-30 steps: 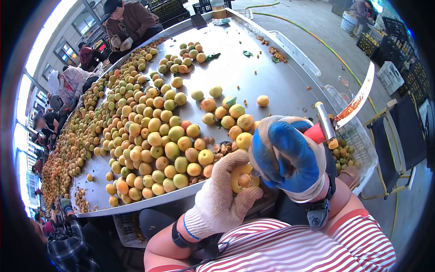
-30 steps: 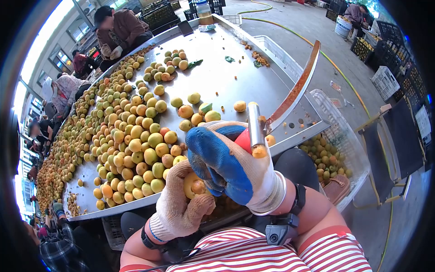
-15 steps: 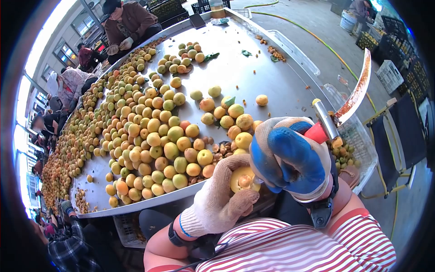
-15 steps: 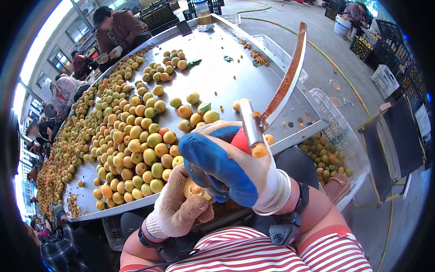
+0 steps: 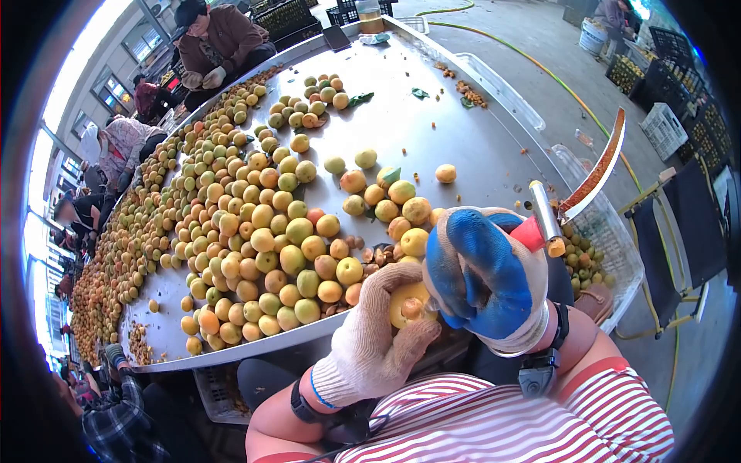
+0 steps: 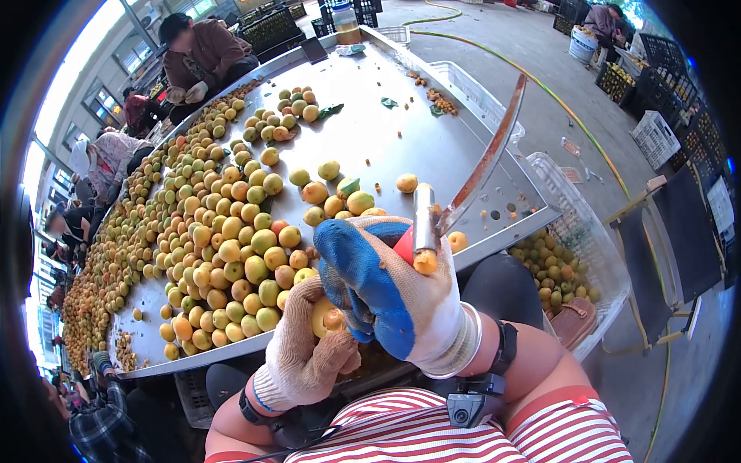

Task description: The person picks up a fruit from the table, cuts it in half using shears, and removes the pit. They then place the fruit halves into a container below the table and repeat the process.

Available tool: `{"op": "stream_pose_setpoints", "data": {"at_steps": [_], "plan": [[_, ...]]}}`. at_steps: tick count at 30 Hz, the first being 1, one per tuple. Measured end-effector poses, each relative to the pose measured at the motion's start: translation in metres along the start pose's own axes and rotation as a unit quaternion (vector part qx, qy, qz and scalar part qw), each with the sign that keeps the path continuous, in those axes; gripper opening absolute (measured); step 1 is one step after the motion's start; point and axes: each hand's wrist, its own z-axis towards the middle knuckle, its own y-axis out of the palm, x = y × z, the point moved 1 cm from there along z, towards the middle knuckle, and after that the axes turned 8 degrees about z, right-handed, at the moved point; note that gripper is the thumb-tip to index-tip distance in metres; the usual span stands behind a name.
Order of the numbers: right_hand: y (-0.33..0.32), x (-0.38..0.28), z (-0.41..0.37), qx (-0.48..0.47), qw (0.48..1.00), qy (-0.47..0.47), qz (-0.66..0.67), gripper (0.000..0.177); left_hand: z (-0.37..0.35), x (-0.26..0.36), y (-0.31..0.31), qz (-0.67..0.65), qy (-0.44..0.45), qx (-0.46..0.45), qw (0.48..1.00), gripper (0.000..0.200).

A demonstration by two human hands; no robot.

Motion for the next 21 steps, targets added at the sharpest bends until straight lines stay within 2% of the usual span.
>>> {"op": "stream_pose_setpoints", "data": {"at_steps": [2, 8, 13, 17, 18, 21], "plan": [[0.003, -0.005, 0.002, -0.018, 1.0, 0.012, 0.011, 0.052, -0.001, 0.001, -0.001, -0.019, -0.008, 0.008, 1.0, 0.054], [-0.001, -0.001, 0.001, -0.037, 0.999, -0.024, -0.005, 0.052, 0.001, 0.003, -0.003, 0.063, 0.019, -0.03, 0.997, 0.056], [-0.006, 0.005, 0.002, -0.053, 0.996, -0.062, -0.024, 0.052, -0.001, -0.003, 0.0, 0.035, -0.012, -0.001, 0.999, 0.057], [-0.007, 0.006, 0.004, -0.07, 0.992, -0.094, -0.04, 0.052, -0.002, -0.009, 0.001, 0.042, 0.0, 0.009, 0.999, 0.057], [-0.008, 0.004, 0.001, -0.074, 0.996, -0.054, 0.015, 0.051, -0.001, -0.009, 0.001, 0.041, 0.011, 0.011, 0.999, 0.057], [-0.009, 0.006, 0.002, -0.084, 0.994, -0.063, 0.019, 0.05, -0.002, -0.009, 0.002, 0.027, 0.016, 0.01, 0.999, 0.055]]}}
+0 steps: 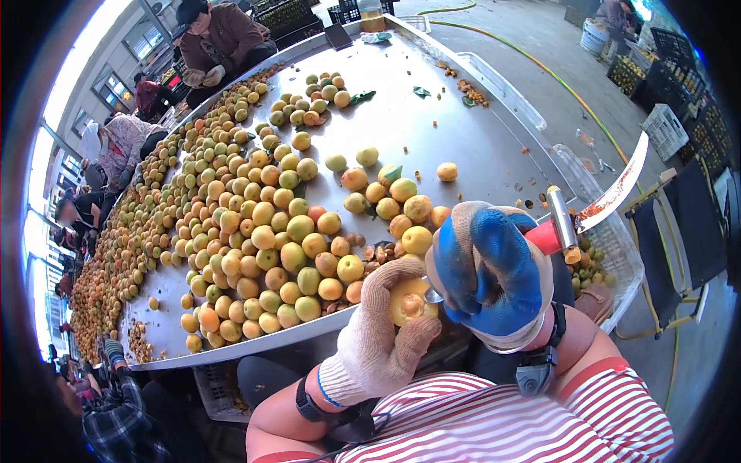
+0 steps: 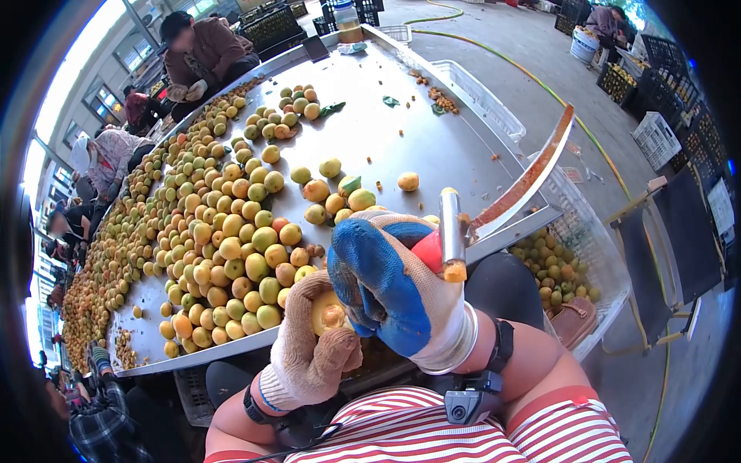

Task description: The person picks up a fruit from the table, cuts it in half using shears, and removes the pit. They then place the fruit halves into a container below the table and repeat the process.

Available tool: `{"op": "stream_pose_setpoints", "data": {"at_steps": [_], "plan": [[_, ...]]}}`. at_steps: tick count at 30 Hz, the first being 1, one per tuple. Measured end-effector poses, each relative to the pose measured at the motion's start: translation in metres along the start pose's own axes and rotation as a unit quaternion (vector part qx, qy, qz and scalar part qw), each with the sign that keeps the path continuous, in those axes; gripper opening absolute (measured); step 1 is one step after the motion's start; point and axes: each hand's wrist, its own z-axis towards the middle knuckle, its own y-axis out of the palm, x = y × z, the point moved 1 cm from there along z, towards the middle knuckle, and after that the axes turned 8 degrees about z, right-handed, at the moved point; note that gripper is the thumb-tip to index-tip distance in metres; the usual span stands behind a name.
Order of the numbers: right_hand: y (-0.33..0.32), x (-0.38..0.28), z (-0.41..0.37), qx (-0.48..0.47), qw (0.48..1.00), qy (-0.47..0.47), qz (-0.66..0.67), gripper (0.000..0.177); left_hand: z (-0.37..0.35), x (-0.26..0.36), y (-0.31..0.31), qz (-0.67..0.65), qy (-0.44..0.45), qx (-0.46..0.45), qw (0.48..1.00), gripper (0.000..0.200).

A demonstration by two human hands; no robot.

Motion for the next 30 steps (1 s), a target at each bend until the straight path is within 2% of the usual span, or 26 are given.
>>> {"op": "stream_pose_setpoints", "data": {"at_steps": [2, 4, 6, 9, 12, 14, 18, 20, 23, 27, 30], "plan": [[0.0, -0.001, 0.001, -0.009, 1.0, 0.007, -0.005, 0.049, -0.001, 0.003, -0.002, -0.013, -0.005, -0.003, 1.0, 0.053], [0.0, -0.004, 0.002, -0.016, 1.0, 0.015, -0.01, 0.049, -0.001, 0.007, -0.006, -0.065, -0.069, -0.052, 0.994, 0.051], [0.002, -0.008, 0.002, 0.009, 0.998, 0.066, 0.008, 0.049, 0.004, 0.012, -0.009, -0.084, -0.077, -0.061, 0.992, 0.049], [-0.001, -0.01, 0.002, 0.002, 0.996, 0.087, 0.029, 0.049, 0.012, 0.018, -0.017, -0.108, -0.082, -0.078, 0.988, 0.046], [-0.005, -0.018, 0.004, -0.018, 0.998, 0.038, -0.05, 0.049, 0.016, 0.013, -0.026, -0.133, -0.084, -0.079, 0.984, 0.042], [-0.002, -0.019, 0.003, 0.005, 0.998, 0.024, -0.053, 0.05, 0.019, 0.008, -0.029, -0.283, -0.067, -0.073, 0.954, 0.041], [-0.004, -0.017, 0.003, -0.013, 0.999, -0.011, -0.03, 0.051, 0.021, 0.01, -0.027, -0.343, -0.105, -0.022, 0.933, 0.043], [-0.006, -0.019, 0.002, -0.063, 0.997, -0.032, -0.02, 0.05, 0.021, 0.009, -0.023, -0.354, -0.108, 0.01, 0.929, 0.045], [-0.009, -0.018, -0.004, -0.074, 0.997, -0.015, -0.018, 0.048, 0.019, 0.009, -0.023, -0.298, -0.109, 0.006, 0.948, 0.05], [-0.006, -0.023, -0.005, -0.094, 0.995, -0.013, -0.015, 0.048, 0.02, 0.002, -0.025, -0.37, -0.107, -0.05, 0.922, 0.046], [-0.007, -0.026, -0.007, -0.059, 0.997, 0.021, -0.045, 0.049, 0.016, 0.001, -0.025, -0.405, -0.116, -0.088, 0.903, 0.049]]}}
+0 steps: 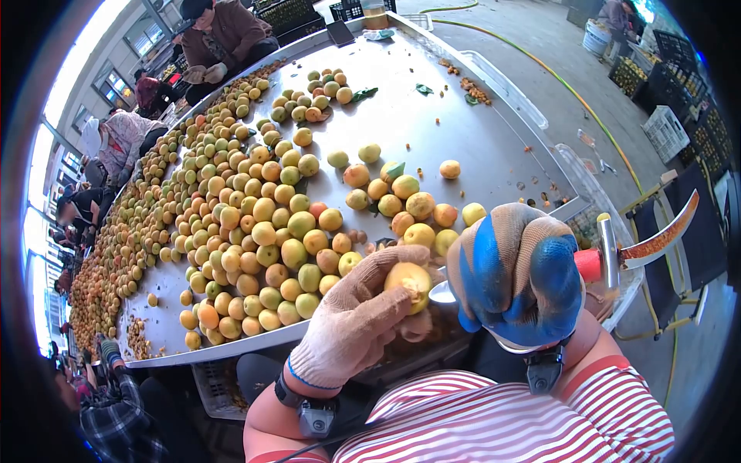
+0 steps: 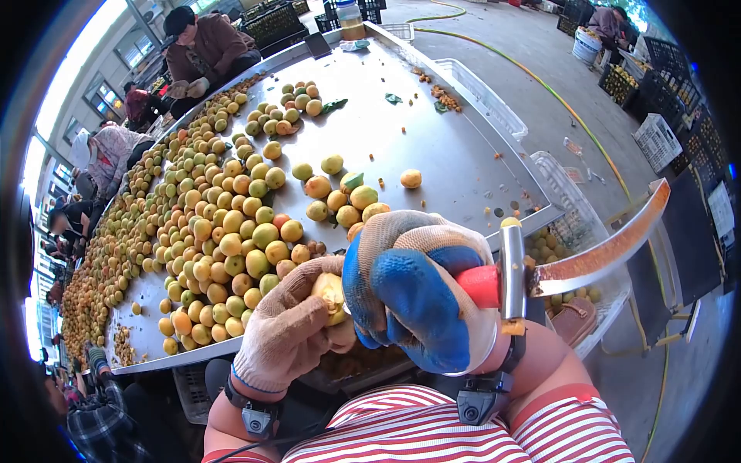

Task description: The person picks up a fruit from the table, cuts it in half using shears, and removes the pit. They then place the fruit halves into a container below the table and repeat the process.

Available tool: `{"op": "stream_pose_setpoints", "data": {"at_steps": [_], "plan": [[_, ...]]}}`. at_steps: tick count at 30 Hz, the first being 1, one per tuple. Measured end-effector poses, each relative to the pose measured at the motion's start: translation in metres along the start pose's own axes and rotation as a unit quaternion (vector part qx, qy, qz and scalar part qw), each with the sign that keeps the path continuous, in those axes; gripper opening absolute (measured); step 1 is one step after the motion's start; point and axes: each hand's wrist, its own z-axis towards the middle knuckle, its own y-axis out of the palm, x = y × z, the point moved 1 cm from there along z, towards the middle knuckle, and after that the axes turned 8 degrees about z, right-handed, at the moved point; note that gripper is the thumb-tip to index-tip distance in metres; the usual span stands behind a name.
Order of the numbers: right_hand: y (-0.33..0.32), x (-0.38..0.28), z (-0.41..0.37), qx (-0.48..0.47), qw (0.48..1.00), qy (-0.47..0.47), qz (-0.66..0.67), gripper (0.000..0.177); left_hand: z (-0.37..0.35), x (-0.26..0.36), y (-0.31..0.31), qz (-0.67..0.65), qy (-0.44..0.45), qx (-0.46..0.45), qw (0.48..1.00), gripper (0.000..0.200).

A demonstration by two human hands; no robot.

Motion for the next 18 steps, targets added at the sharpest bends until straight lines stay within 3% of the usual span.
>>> {"op": "stream_pose_setpoints", "data": {"at_steps": [2, 14, 16, 17, 18], "plan": [[0.0, -0.003, 0.002, -0.036, 0.999, -0.017, -0.018, 0.049, -0.002, -0.001, 0.002, -0.005, -0.009, -0.012, 1.0, 0.051], [0.008, 0.005, 0.002, -0.021, 0.992, -0.09, -0.081, 0.039, -0.011, 0.009, 0.024, 0.093, -0.016, 0.018, 0.995, 0.044], [0.006, 0.012, 0.002, -0.031, 0.994, -0.086, -0.059, 0.038, -0.01, 0.005, 0.024, 0.148, 0.025, 0.048, 0.988, 0.044], [-0.003, 0.014, -0.001, -0.079, 0.989, -0.074, -0.096, 0.01, -0.009, 0.005, 0.025, 0.148, 0.025, 0.048, 0.988, 0.044], [-0.004, 0.02, 0.0, -0.08, 0.989, -0.074, -0.096, 0.01, -0.009, 0.007, 0.026, 0.208, 0.043, 0.053, 0.976, 0.044]]}}
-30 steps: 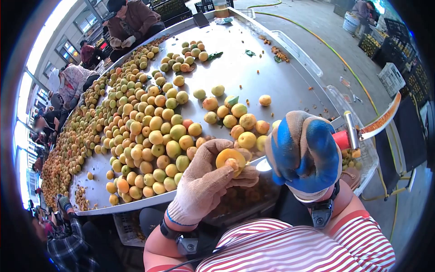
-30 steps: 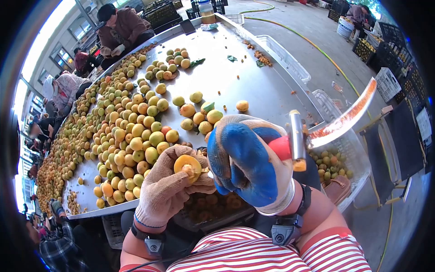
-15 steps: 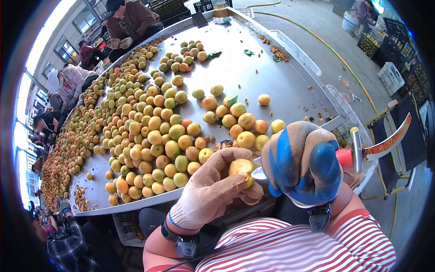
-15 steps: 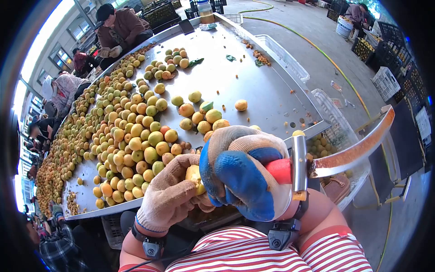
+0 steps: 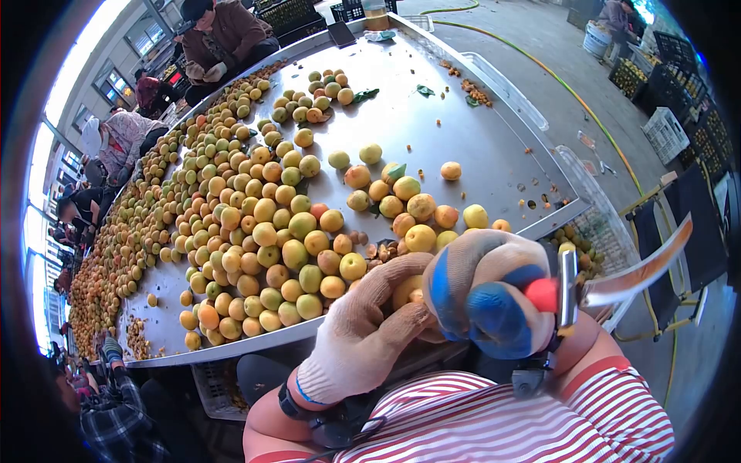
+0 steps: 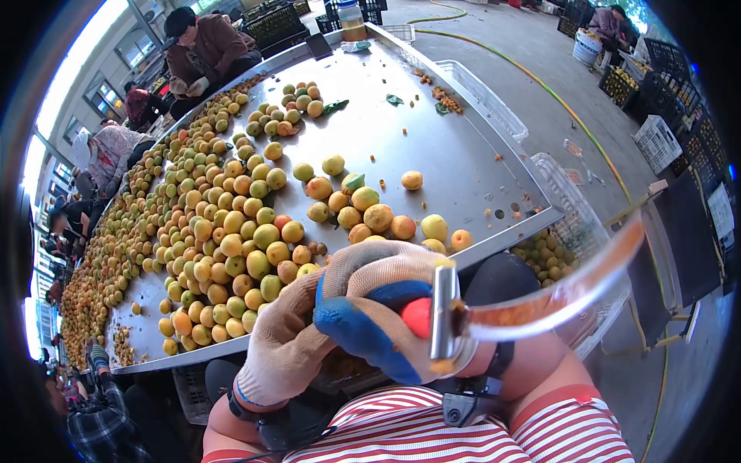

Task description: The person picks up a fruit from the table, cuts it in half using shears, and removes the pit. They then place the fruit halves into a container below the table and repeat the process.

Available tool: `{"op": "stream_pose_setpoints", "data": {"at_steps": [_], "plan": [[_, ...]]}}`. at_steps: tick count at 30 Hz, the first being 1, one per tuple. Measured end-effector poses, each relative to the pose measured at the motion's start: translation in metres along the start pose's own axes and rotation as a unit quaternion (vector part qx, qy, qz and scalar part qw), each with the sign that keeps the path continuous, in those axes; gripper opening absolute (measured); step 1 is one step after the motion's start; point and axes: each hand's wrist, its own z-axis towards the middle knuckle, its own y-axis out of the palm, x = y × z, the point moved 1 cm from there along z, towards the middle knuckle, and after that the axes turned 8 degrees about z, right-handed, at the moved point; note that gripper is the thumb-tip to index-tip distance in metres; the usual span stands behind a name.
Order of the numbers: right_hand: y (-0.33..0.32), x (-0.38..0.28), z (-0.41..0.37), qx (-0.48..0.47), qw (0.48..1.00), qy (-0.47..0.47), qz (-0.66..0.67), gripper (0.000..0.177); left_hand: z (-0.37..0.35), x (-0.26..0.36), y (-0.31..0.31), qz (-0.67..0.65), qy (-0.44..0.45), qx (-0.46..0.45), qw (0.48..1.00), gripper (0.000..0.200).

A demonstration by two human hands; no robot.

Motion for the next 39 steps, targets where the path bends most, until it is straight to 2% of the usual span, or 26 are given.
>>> {"op": "stream_pose_setpoints", "data": {"at_steps": [1, 2, 4, 7, 8, 10, 12, 14, 15, 19, 21, 26, 28, 29, 30, 32, 33, 34, 36, 39], "plan": [[0.003, 0.006, 0.001, 0.007, 1.0, -0.028, 0.007, 0.008, 0.0, 0.001, 0.001, 0.06, 0.02, 0.007, 0.998, 0.043], [0.005, 0.011, 0.002, 0.014, 0.998, -0.056, 0.014, 0.007, -0.001, -0.002, 0.002, 0.059, 0.021, 0.008, 0.998, 0.043], [0.005, 0.013, 0.001, 0.029, 0.998, -0.055, 0.019, 0.004, -0.001, -0.009, 0.002, 0.035, 0.023, 0.031, 0.999, 0.043], [0.003, 0.01, 0.003, 0.034, 0.995, 0.035, 0.089, 0.009, 0.006, -0.014, -0.007, 0.076, 0.027, 0.02, 0.997, 0.042], [0.003, 0.008, 0.004, 0.034, 0.995, 0.035, 0.089, 0.009, 0.005, -0.011, -0.006, 0.075, 0.027, 0.021, 0.997, 0.042], [0.001, 0.005, 0.006, 0.052, 0.997, 0.039, 0.052, 0.009, 0.004, -0.003, -0.001, -0.029, -0.009, 0.02, 0.999, 0.043], [-0.003, 0.001, 0.003, 0.029, 0.998, 0.037, 0.04, 0.009, 0.004, -0.006, -0.007, -0.02, -0.011, 0.009, 1.0, 0.041], [-0.002, -0.003, 0.0, 0.053, 0.998, 0.026, 0.036, 0.008, 0.005, -0.01, -0.008, -0.01, -0.013, -0.001, 1.0, 0.04], [-0.005, 0.001, 0.001, 0.03, 0.999, 0.015, -0.015, 0.008, 0.006, -0.012, -0.006, -0.028, -0.018, 0.005, 0.999, 0.04], [-0.002, 0.008, -0.003, 0.071, 0.997, 0.007, 0.031, 0.011, 0.003, -0.014, 0.0, -0.068, -0.024, 0.013, 0.997, 0.039], [-0.004, 0.006, 0.001, -0.009, 0.997, -0.046, -0.068, 0.011, 0.004, -0.016, 0.0, -0.03, -0.008, 0.008, 0.999, 0.039], [0.002, 0.011, 0.003, 0.009, 0.987, -0.088, -0.131, 0.006, 0.001, -0.022, 0.004, 0.054, 0.049, 0.014, 0.997, 0.039], [0.002, 0.015, 0.003, 0.055, 0.993, -0.022, -0.098, 0.006, 0.001, -0.025, 0.001, 0.064, 0.015, 0.007, 0.998, 0.039], [0.001, 0.018, 0.005, 0.038, 0.999, -0.011, 0.026, 0.008, 0.0, -0.023, 0.0, 0.064, 0.016, 0.008, 0.998, 0.039], [0.005, 0.02, 0.008, 0.036, 0.999, -0.011, 0.026, 0.008, 0.0, -0.019, 0.0, 0.077, -0.012, 0.002, 0.997, 0.039], [0.015, 0.026, 0.014, 0.091, 0.994, -0.048, 0.035, 0.042, 0.0, -0.014, -0.002, 0.09, -0.038, -0.001, 0.995, 0.038], [0.012, 0.035, 0.014, 0.1, 0.988, -0.047, 0.112, 0.044, 0.001, -0.012, -0.003, 0.083, -0.041, -0.012, 0.996, 0.038], [0.011, 0.032, 0.013, 0.099, 0.988, -0.047, 0.112, 0.044, 0.001, -0.011, -0.005, 0.077, -0.044, -0.023, 0.996, 0.038], [0.006, 0.025, 0.012, 0.107, 0.969, 0.073, 0.208, 0.045, 0.001, -0.009, -0.008, 0.083, -0.033, -0.033, 0.995, 0.038], [0.007, 0.014, 0.017, 0.071, 0.975, 0.043, 0.204, 0.046, 0.001, -0.009, -0.012, 0.053, -0.033, -0.06, 0.996, 0.038]]}}
